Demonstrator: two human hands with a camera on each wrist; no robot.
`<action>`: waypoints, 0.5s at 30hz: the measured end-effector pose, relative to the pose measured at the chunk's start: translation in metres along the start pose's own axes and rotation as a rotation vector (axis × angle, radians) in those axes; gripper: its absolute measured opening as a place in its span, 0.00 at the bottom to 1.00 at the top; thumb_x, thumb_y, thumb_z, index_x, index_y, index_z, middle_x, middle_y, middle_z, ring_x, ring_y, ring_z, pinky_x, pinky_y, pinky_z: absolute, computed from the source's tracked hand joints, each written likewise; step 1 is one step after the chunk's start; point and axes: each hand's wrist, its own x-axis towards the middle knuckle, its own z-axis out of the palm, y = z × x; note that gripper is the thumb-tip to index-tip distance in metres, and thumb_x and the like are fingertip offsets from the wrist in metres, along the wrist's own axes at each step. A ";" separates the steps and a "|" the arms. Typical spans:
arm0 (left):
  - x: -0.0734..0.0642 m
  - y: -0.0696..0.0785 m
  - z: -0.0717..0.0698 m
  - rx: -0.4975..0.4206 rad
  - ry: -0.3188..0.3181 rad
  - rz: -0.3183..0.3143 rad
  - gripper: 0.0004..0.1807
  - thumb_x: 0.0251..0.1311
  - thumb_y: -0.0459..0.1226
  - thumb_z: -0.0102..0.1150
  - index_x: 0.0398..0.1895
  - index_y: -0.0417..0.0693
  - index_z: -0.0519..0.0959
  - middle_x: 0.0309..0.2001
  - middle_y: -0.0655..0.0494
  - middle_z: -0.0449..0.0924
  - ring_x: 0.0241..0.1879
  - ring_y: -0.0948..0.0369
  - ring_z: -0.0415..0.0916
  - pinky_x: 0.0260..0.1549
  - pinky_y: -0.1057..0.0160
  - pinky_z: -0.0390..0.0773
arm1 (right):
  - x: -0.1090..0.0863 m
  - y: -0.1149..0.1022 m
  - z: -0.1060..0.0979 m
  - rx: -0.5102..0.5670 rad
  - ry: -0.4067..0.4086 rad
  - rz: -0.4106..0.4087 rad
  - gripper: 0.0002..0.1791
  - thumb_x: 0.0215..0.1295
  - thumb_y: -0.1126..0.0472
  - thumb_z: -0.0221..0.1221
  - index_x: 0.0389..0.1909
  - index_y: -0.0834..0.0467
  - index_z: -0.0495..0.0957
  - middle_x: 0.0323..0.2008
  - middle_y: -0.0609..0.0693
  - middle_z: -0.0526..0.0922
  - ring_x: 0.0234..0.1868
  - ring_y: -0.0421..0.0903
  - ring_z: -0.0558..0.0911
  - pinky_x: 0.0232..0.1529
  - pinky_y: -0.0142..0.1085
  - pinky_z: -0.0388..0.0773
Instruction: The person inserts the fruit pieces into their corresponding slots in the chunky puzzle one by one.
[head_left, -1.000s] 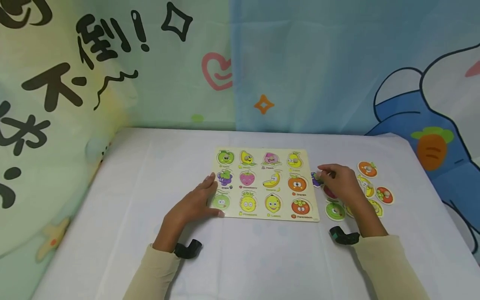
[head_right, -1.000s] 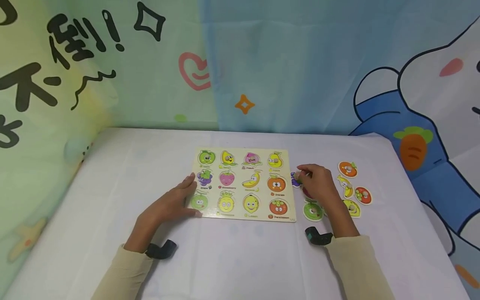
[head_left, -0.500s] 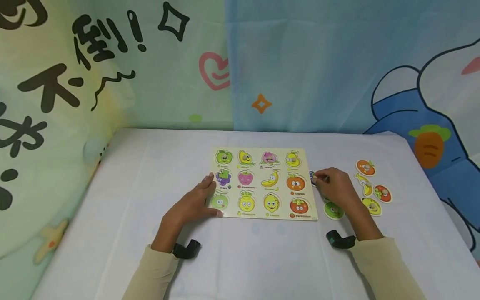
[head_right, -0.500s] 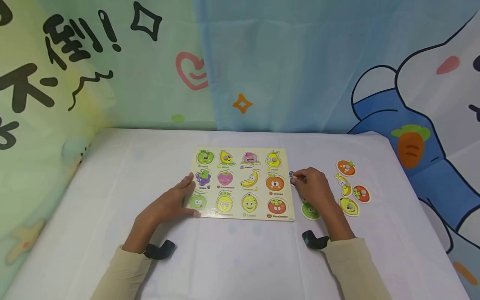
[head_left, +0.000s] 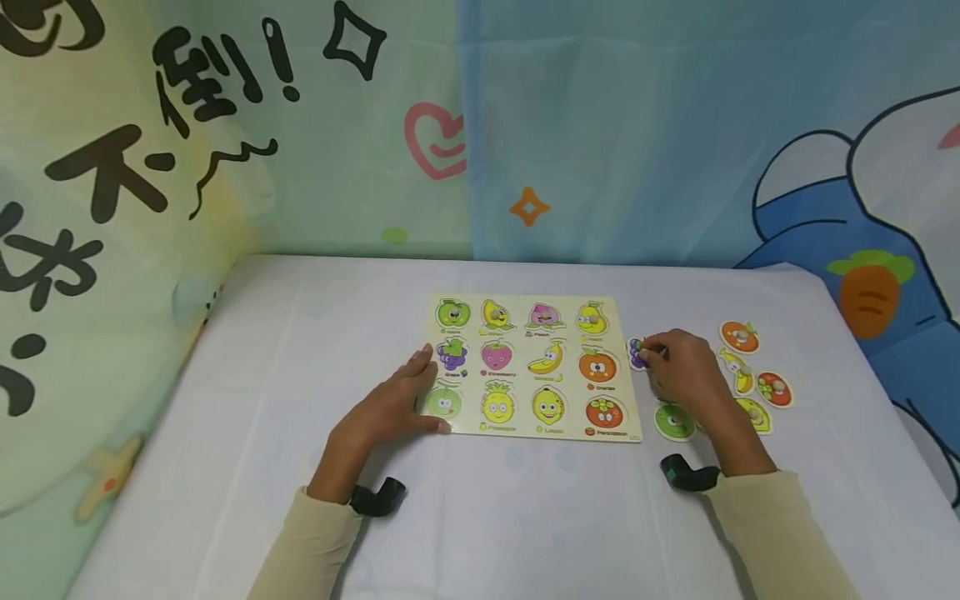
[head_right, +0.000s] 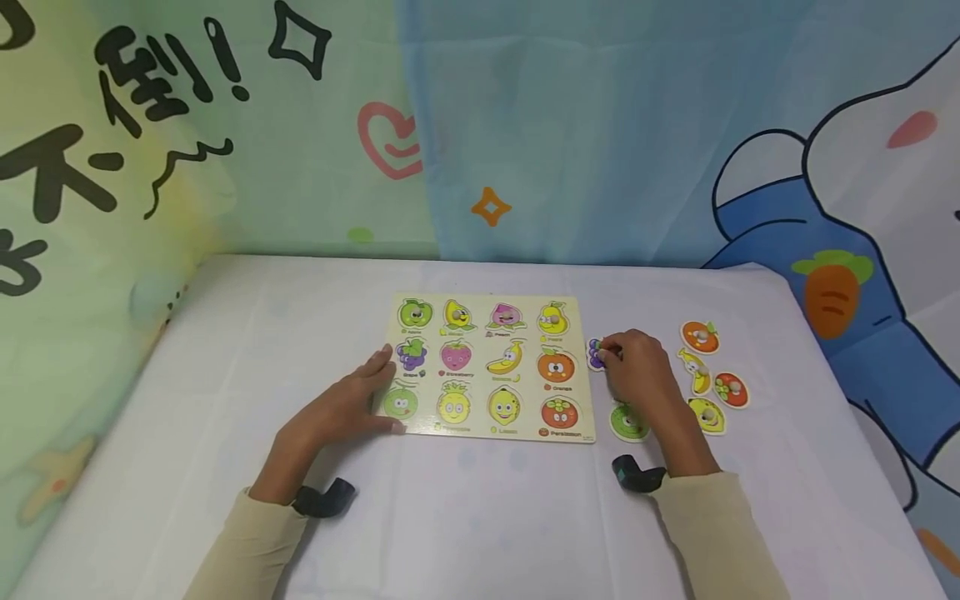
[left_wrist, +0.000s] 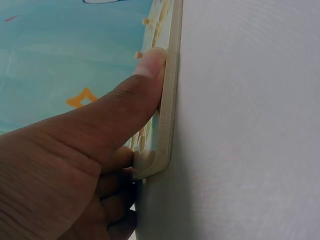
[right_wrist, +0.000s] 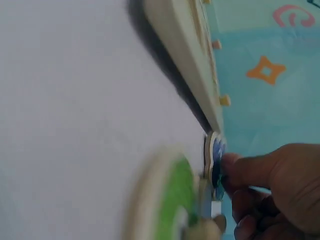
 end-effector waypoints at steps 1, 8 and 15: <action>0.000 0.000 0.000 0.002 -0.001 0.001 0.58 0.43 0.49 0.78 0.76 0.47 0.54 0.77 0.58 0.39 0.75 0.59 0.38 0.69 0.56 0.52 | 0.000 0.002 -0.002 -0.002 0.010 -0.006 0.13 0.70 0.63 0.56 0.50 0.67 0.79 0.45 0.63 0.77 0.43 0.57 0.74 0.45 0.54 0.73; 0.000 0.001 -0.001 0.009 -0.002 -0.004 0.58 0.43 0.48 0.78 0.76 0.47 0.54 0.77 0.59 0.39 0.75 0.59 0.38 0.69 0.56 0.52 | 0.004 0.008 -0.007 -0.002 0.029 -0.032 0.14 0.70 0.63 0.56 0.52 0.65 0.79 0.45 0.62 0.77 0.40 0.55 0.72 0.42 0.51 0.72; 0.001 0.001 -0.001 0.011 -0.004 0.002 0.58 0.43 0.48 0.78 0.76 0.46 0.54 0.77 0.58 0.40 0.75 0.58 0.38 0.69 0.56 0.52 | 0.003 0.002 -0.005 0.016 0.033 -0.056 0.14 0.70 0.63 0.56 0.52 0.64 0.79 0.44 0.60 0.78 0.39 0.54 0.72 0.38 0.46 0.72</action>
